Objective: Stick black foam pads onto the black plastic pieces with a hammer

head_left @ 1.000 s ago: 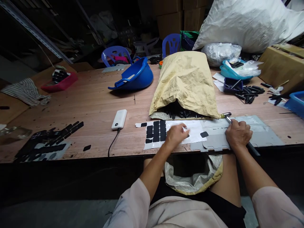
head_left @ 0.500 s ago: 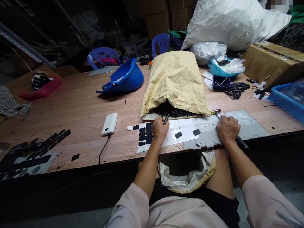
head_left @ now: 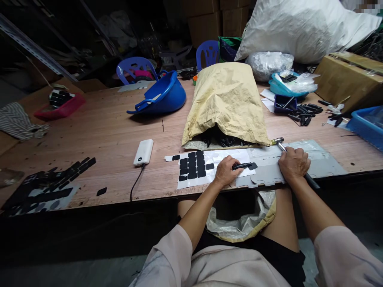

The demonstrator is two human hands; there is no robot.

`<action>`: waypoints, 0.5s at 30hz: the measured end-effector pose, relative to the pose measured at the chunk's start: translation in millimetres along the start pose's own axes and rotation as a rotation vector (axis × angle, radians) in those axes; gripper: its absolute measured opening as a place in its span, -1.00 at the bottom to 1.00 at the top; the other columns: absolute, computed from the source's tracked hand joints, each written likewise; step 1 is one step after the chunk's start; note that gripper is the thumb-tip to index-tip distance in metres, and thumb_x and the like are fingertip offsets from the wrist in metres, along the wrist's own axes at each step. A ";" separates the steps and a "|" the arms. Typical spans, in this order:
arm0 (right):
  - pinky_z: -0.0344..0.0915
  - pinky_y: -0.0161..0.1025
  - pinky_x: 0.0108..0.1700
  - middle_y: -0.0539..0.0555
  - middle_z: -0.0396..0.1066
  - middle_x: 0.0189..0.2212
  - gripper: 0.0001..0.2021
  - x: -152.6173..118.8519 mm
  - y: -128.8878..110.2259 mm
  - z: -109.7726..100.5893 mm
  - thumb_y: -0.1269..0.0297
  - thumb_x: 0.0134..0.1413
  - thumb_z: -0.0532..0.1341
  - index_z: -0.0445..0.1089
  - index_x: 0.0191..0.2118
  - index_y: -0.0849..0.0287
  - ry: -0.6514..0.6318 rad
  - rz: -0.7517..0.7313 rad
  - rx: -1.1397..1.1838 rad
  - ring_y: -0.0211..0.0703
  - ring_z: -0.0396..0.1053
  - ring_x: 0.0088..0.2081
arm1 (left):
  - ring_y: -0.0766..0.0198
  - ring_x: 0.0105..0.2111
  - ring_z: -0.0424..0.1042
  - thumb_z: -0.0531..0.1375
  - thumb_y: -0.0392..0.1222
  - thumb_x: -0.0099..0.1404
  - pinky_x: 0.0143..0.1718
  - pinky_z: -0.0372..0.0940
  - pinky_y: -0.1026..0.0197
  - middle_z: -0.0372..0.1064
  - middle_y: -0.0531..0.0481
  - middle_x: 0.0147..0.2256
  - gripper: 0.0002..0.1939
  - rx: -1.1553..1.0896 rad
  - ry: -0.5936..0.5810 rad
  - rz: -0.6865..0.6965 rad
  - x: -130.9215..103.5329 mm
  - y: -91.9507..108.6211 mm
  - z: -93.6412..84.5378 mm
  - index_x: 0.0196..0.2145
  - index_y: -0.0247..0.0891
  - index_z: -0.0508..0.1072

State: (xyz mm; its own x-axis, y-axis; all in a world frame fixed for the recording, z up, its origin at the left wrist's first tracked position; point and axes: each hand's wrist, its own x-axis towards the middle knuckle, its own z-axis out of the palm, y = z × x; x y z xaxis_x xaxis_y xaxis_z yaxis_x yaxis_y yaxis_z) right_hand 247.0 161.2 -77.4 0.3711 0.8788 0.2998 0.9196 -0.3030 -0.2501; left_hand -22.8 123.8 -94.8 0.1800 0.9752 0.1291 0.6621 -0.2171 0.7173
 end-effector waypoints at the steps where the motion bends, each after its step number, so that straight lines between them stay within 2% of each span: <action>1: 0.19 0.03 -0.10 0.43 0.45 -0.06 -0.59 2.2 1.9 -0.9 0.23 0.32 0.10 0.60 0.05 0.29 -0.009 0.005 0.012 0.21 0.33 -0.06 | 0.20 -0.18 0.47 0.42 -0.23 0.25 -0.07 0.39 0.18 0.46 0.02 -0.21 -0.84 -0.007 -0.003 -0.006 0.4 -0.1 -0.1 -0.19 -0.17 0.62; 4: 0.24 0.05 -0.07 0.38 0.47 -0.09 -0.61 0.9 5.6 -8.2 0.23 0.28 0.11 0.60 0.02 0.25 0.032 0.030 0.111 0.19 0.35 -0.08 | 0.21 -0.19 0.46 0.42 -0.23 0.24 -0.09 0.38 0.19 0.46 0.03 -0.22 -0.85 -0.022 -0.010 -0.019 1.8 -0.1 0.7 -0.20 -0.16 0.63; 6: 0.30 0.04 -0.03 0.33 0.49 -0.11 -0.62 -11.5 3.9 -16.0 0.22 0.30 0.09 0.58 0.03 0.21 0.059 -0.004 0.248 0.15 0.38 -0.08 | 0.21 -0.20 0.46 0.41 -0.23 0.25 -0.09 0.39 0.18 0.46 0.02 -0.22 -0.85 -0.032 -0.006 -0.025 2.4 -0.7 2.0 -0.19 -0.16 0.64; 11: 0.42 -0.04 0.02 0.22 0.56 -0.10 -0.66 -74.9 -17.2 -30.7 0.11 0.38 0.10 0.55 0.01 0.14 -0.044 -0.224 0.623 0.04 0.48 -0.05 | 0.22 -0.22 0.47 0.39 -0.26 0.26 -0.07 0.41 0.18 0.45 0.01 -0.24 -0.85 -0.092 0.017 -0.009 1.9 -4.3 4.7 -0.19 -0.17 0.67; 15: 0.45 -0.07 0.01 0.19 0.59 -0.10 -0.67 -114.3 -35.9 -32.4 0.14 0.40 0.11 0.54 0.07 0.10 -0.121 -0.342 0.722 0.01 0.52 -0.07 | 0.23 -0.24 0.47 0.39 -0.28 0.25 -0.10 0.42 0.19 0.43 0.01 -0.26 -0.82 -0.127 0.029 -0.007 1.9 -6.8 5.6 -0.16 -0.18 0.68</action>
State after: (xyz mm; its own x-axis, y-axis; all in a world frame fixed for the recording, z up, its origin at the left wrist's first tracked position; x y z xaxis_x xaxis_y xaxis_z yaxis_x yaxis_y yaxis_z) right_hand 175.7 59.7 -72.9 0.0296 0.9260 0.3764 0.6545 0.2667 -0.7075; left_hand -22.9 126.9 -103.3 0.1531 0.9779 0.1427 0.5657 -0.2051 0.7987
